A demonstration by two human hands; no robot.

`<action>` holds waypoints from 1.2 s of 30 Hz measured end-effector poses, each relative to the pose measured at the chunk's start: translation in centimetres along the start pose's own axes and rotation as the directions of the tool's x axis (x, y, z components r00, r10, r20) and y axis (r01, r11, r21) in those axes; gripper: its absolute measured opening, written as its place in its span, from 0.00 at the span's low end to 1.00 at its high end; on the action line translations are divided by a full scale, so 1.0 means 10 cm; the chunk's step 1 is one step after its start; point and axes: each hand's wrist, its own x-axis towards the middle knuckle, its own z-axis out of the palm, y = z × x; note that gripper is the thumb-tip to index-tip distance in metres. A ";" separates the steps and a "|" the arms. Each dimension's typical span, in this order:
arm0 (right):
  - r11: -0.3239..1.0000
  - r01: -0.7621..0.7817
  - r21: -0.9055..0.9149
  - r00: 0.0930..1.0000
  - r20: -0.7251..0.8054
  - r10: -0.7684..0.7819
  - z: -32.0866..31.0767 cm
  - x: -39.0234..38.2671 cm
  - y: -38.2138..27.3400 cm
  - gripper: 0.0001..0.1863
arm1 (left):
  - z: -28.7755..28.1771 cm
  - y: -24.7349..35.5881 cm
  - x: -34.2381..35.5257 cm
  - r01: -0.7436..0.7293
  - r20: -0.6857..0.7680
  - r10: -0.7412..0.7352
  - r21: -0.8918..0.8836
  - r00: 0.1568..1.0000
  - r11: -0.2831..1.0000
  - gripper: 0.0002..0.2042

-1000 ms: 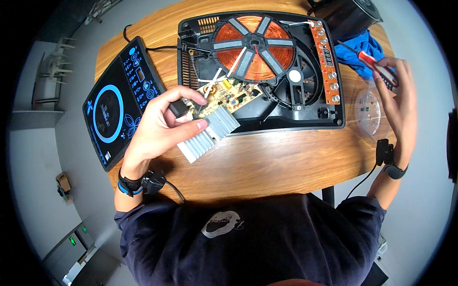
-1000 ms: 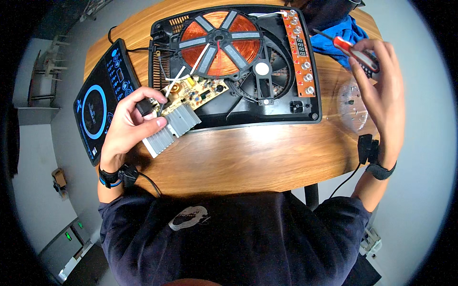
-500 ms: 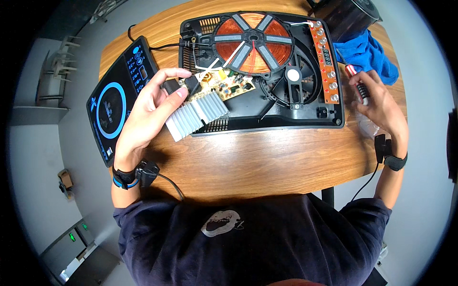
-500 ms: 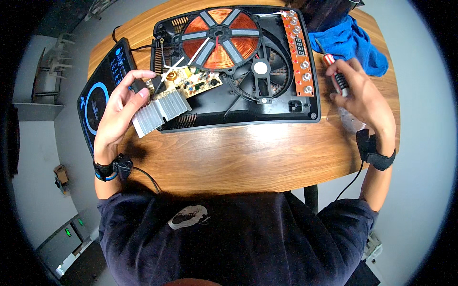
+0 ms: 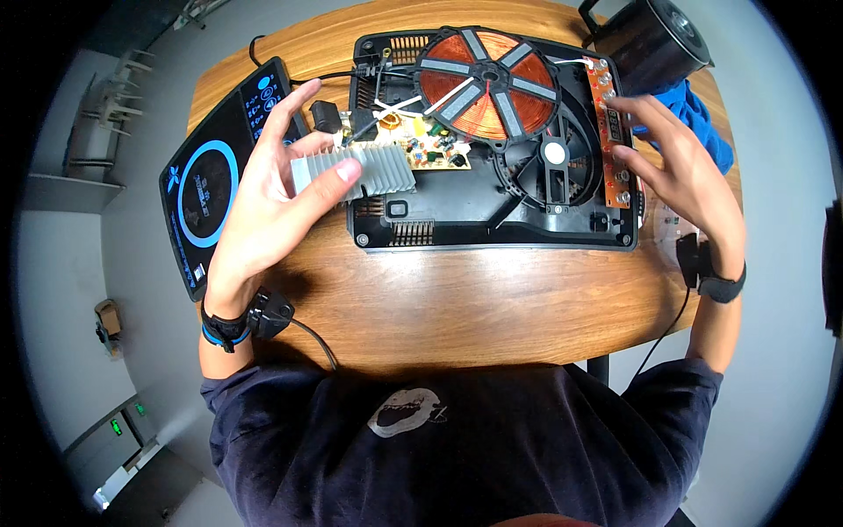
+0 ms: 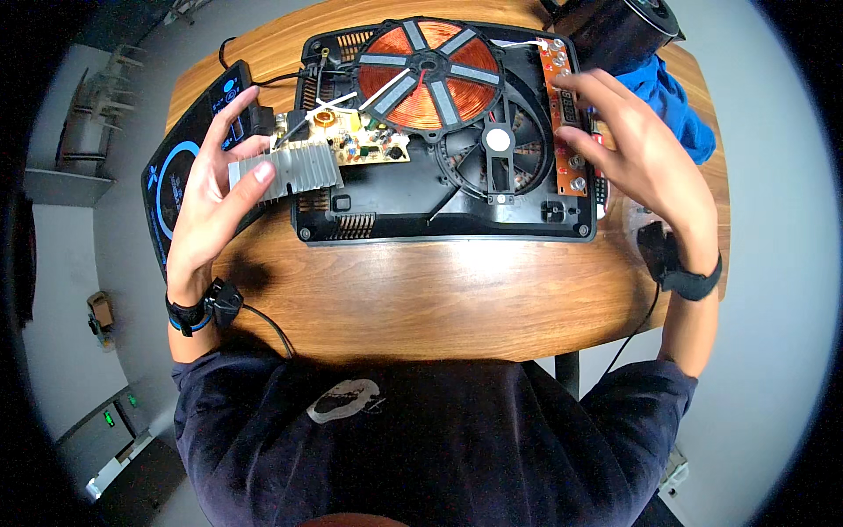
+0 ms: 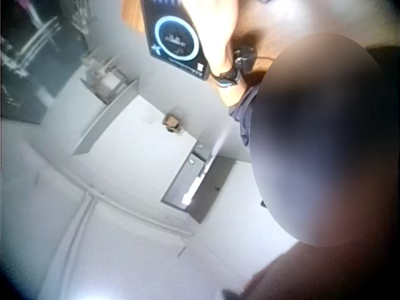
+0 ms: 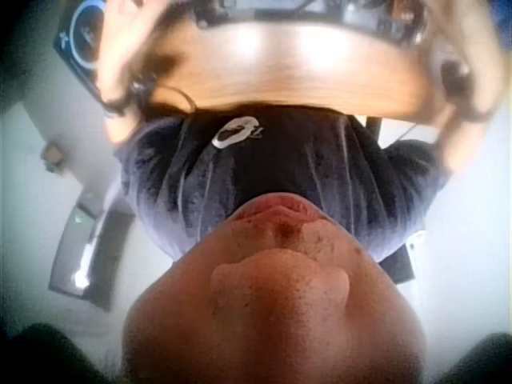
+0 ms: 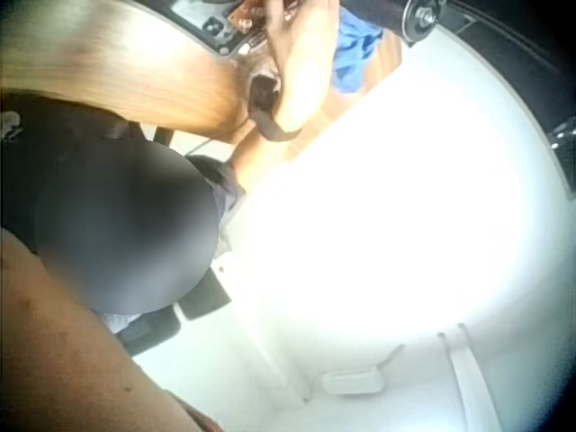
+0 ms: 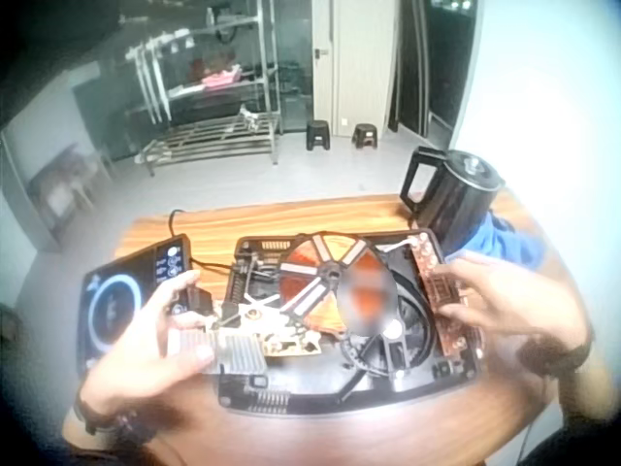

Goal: The person disassembles an induction cooktop, removes the copper coil and circuit board, then reassembles the unit by securing the coil and board with screws. The cooktop cover is placed back on top.

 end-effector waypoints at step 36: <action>0.807 0.242 -0.539 0.956 -0.011 -0.295 0.38 0.43 -0.71 0.33 | 0.00 -0.03 0.24 -0.121 -0.034 0.116 -0.205 0.993 0.971 0.29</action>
